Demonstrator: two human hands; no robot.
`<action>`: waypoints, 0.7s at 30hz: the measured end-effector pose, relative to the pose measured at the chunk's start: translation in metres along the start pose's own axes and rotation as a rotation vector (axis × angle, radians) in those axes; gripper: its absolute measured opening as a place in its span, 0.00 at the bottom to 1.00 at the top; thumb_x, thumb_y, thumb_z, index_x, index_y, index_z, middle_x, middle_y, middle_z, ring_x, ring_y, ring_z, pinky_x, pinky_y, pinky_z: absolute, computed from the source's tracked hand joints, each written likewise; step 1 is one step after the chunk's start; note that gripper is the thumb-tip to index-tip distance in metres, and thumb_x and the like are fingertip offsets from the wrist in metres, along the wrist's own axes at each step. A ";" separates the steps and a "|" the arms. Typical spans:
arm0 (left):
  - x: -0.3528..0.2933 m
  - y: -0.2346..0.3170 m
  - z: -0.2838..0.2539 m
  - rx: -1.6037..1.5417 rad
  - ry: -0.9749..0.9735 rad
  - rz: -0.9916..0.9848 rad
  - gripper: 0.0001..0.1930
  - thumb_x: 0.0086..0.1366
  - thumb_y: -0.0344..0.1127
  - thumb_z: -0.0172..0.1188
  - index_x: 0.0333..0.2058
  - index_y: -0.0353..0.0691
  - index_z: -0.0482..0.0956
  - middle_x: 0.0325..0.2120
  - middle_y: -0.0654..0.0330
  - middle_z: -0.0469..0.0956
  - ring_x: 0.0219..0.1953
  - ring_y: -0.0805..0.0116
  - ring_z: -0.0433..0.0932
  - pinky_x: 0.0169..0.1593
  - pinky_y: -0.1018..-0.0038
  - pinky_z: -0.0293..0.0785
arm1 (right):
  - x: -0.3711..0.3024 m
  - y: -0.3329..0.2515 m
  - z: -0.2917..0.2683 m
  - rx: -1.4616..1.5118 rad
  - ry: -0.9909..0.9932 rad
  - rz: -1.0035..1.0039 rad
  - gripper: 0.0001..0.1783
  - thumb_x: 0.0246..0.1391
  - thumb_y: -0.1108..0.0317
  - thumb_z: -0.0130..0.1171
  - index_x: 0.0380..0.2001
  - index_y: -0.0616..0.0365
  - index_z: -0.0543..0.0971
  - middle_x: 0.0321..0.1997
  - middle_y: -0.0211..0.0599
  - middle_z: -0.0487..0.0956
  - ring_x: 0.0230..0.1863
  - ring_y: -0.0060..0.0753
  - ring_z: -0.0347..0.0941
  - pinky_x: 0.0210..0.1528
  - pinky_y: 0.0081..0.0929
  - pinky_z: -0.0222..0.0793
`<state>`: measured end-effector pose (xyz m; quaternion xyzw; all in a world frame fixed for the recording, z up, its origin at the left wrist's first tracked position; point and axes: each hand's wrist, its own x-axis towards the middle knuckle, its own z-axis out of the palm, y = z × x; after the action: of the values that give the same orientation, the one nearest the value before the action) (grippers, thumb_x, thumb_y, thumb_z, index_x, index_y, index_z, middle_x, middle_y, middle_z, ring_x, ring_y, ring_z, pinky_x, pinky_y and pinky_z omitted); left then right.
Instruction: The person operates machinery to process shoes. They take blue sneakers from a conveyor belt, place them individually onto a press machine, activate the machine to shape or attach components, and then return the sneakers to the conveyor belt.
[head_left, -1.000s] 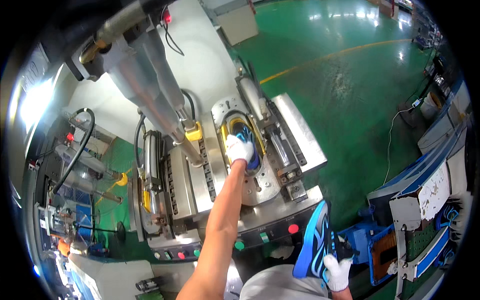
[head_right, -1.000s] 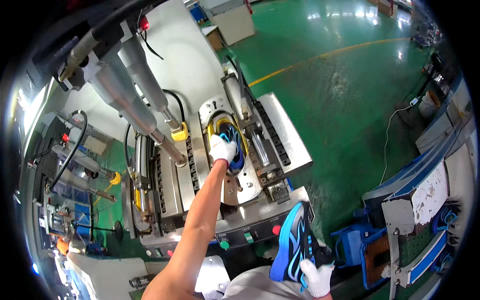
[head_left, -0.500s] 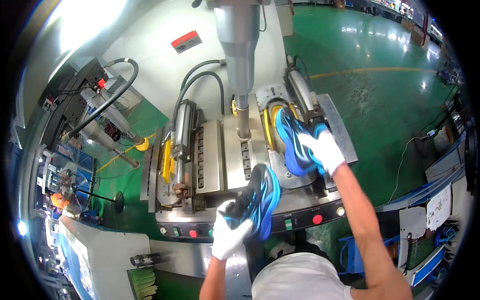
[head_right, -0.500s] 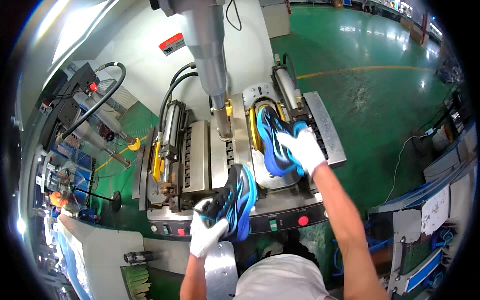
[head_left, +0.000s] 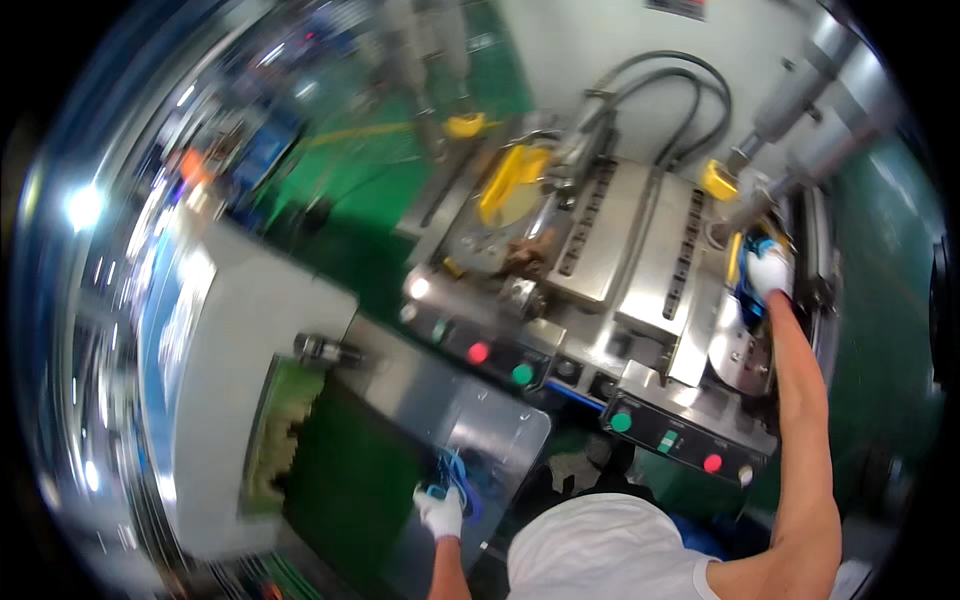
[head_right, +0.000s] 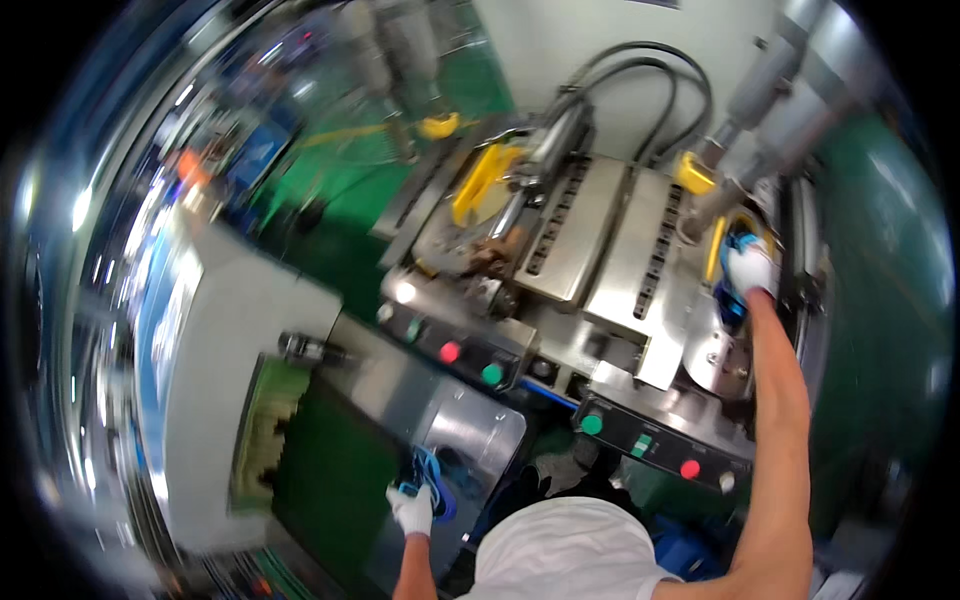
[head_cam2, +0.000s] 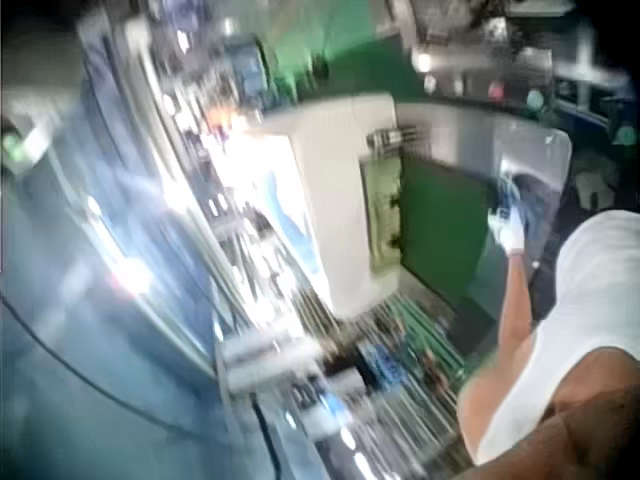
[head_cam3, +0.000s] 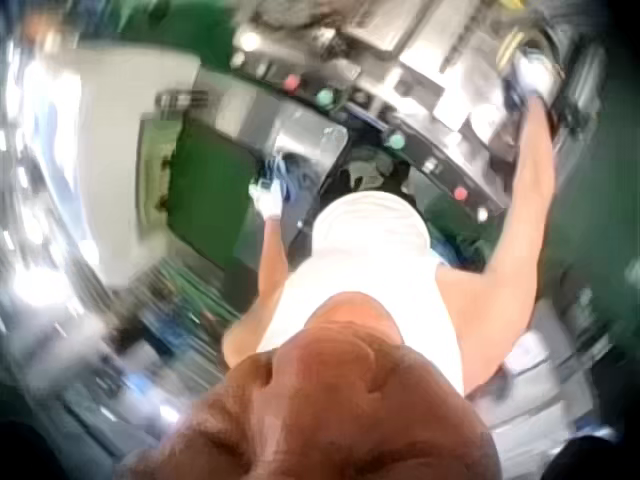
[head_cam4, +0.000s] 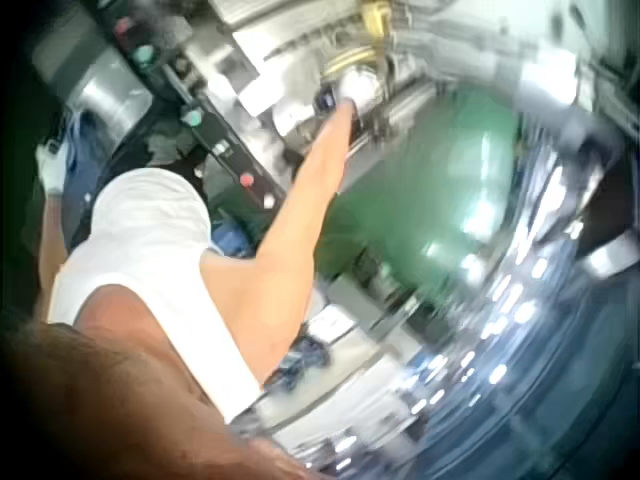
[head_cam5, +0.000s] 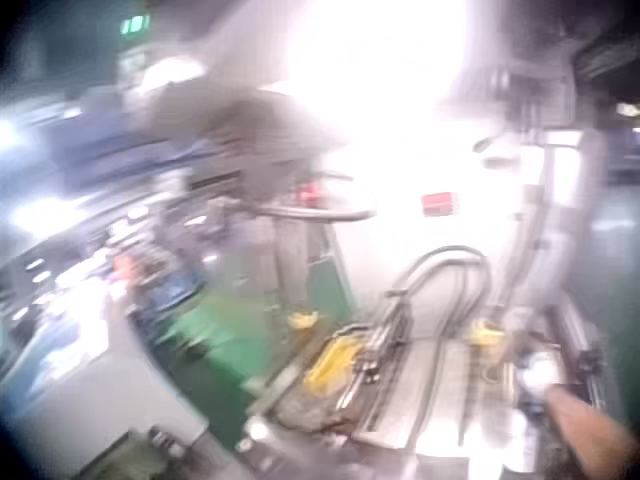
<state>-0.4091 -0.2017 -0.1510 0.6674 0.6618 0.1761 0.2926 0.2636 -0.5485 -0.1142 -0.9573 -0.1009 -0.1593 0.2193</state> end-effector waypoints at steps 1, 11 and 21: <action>0.010 -0.028 0.013 -0.014 -0.023 -0.038 0.38 0.55 0.35 0.72 0.63 0.32 0.66 0.57 0.40 0.74 0.59 0.45 0.76 0.64 0.59 0.70 | 0.003 -0.007 -0.007 -0.089 -0.141 -0.068 0.21 0.57 0.49 0.58 0.32 0.58 0.81 0.39 0.57 0.82 0.43 0.62 0.80 0.47 0.52 0.74; 0.005 -0.058 0.095 -0.193 0.039 -0.124 0.42 0.53 0.40 0.73 0.65 0.46 0.64 0.57 0.46 0.71 0.57 0.45 0.76 0.60 0.54 0.73 | -0.232 -0.190 -0.098 0.204 0.073 -0.493 0.42 0.61 0.58 0.65 0.72 0.66 0.62 0.76 0.61 0.61 0.75 0.58 0.60 0.77 0.44 0.54; 0.043 0.001 -0.053 -0.243 -0.408 0.747 0.44 0.57 0.44 0.72 0.68 0.32 0.62 0.65 0.41 0.66 0.70 0.40 0.62 0.73 0.51 0.59 | -0.354 -0.226 -0.038 0.123 -0.565 -0.448 0.38 0.58 0.61 0.69 0.67 0.66 0.68 0.69 0.61 0.70 0.71 0.51 0.67 0.74 0.45 0.59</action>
<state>-0.4383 -0.1504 -0.1161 0.8425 0.2786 0.2112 0.4099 -0.1344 -0.4096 -0.1179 -0.9027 -0.3740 0.0734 0.1994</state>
